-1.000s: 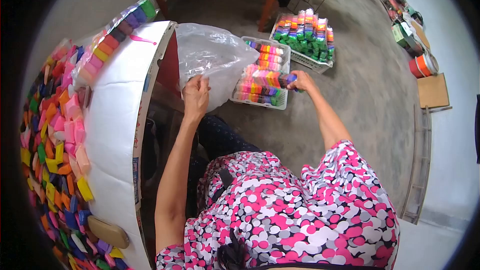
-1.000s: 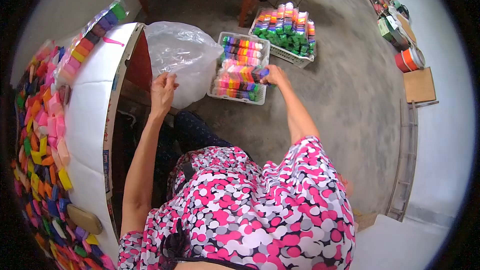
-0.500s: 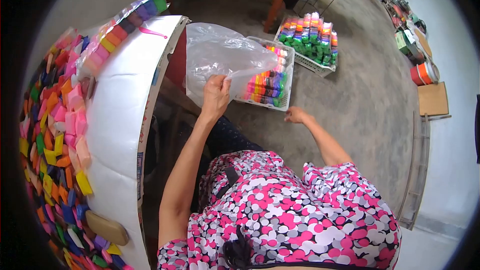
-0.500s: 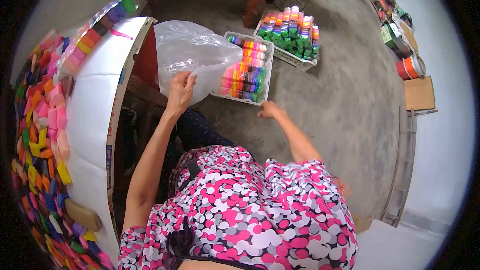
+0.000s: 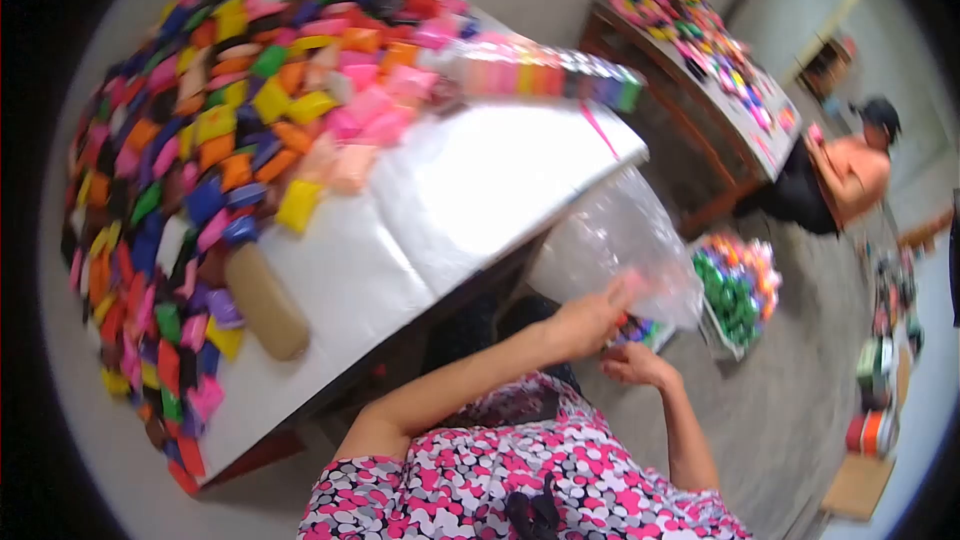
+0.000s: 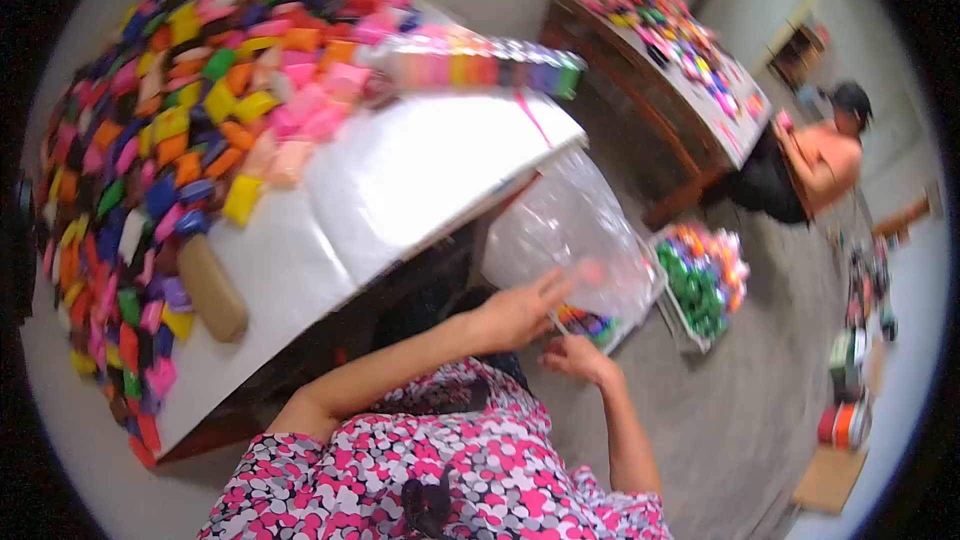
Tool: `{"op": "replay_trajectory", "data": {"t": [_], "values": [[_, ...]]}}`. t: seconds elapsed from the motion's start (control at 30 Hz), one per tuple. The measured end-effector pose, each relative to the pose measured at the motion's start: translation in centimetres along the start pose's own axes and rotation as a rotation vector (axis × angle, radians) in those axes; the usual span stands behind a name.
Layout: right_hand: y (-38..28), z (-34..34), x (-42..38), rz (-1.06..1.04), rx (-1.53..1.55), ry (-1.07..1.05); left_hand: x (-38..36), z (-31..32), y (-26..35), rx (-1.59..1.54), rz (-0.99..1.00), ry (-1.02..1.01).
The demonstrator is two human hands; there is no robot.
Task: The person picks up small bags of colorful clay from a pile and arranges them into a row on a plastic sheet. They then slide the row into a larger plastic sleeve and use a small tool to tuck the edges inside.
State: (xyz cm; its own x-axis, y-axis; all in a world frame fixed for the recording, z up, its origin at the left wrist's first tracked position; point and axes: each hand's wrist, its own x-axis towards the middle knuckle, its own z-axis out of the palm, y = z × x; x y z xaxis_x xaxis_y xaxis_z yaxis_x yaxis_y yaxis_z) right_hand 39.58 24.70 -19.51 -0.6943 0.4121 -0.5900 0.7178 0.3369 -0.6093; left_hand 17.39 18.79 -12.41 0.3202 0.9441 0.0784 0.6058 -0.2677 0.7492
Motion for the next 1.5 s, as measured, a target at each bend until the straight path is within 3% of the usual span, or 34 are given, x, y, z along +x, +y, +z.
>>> {"op": "replay_trajectory", "data": {"t": [0.1,0.2,0.27,0.33,0.4,0.5,0.6,0.7,0.8,0.9,1.07,1.2,1.4,1.5], "values": [[-8.4,-4.4,-1.1,-0.12,-0.041,-0.135,-4.1,-2.4,1.1,0.054,-0.03,-0.001],[-15.2,-7.1,-1.5,-0.302,-0.045,-0.171,-10.2,-6.2,3.2,0.082,-0.046,0.168],[-20.6,-8.5,-1.8,-0.373,-0.105,-0.146,-14.4,-8.8,5.2,0.177,0.064,0.504],[-23.7,-8.3,-0.2,-0.492,-0.092,-0.086,-18.5,-11.0,6.8,0.234,-0.078,0.668],[-27.4,-8.0,1.3,-0.588,-0.134,-0.034,-21.4,-12.1,7.0,0.549,-0.24,0.921],[-31.8,-6.0,3.6,-0.784,-0.325,0.071,-24.4,-12.9,4.9,0.878,-0.72,1.015],[-36.3,-4.1,4.9,-0.808,-0.312,-0.012,-25.6,-12.5,2.1,0.878,-0.848,1.093],[-39.2,-1.8,6.9,-0.938,-0.336,0.131,-25.3,-11.8,1.1,0.807,-0.765,1.216],[-41.2,-0.5,10.1,-1.002,-0.43,0.364,-25.5,-11.9,1.1,0.735,-0.74,1.219],[-43.3,0.1,13.1,-1.21,-0.493,0.606,-25.6,-11.9,1.3,0.689,-0.717,1.221],[-47.7,1.5,15.9,-1.48,-0.537,0.475,-25.8,-11.9,1.7,0.67,-0.723,1.211],[-49.1,2.3,18.1,-1.46,-0.756,0.449,-26.7,-12.6,2.1,0.656,-0.715,1.162],[-49.3,1.6,18.7,-1.512,-0.624,0.38,-27.4,-13.0,1.4,0.662,-0.707,1.137],[-48.2,1.5,18.4,-1.434,-0.592,0.412,-27.7,-13.1,1.1,0.689,-0.704,1.132]]}}
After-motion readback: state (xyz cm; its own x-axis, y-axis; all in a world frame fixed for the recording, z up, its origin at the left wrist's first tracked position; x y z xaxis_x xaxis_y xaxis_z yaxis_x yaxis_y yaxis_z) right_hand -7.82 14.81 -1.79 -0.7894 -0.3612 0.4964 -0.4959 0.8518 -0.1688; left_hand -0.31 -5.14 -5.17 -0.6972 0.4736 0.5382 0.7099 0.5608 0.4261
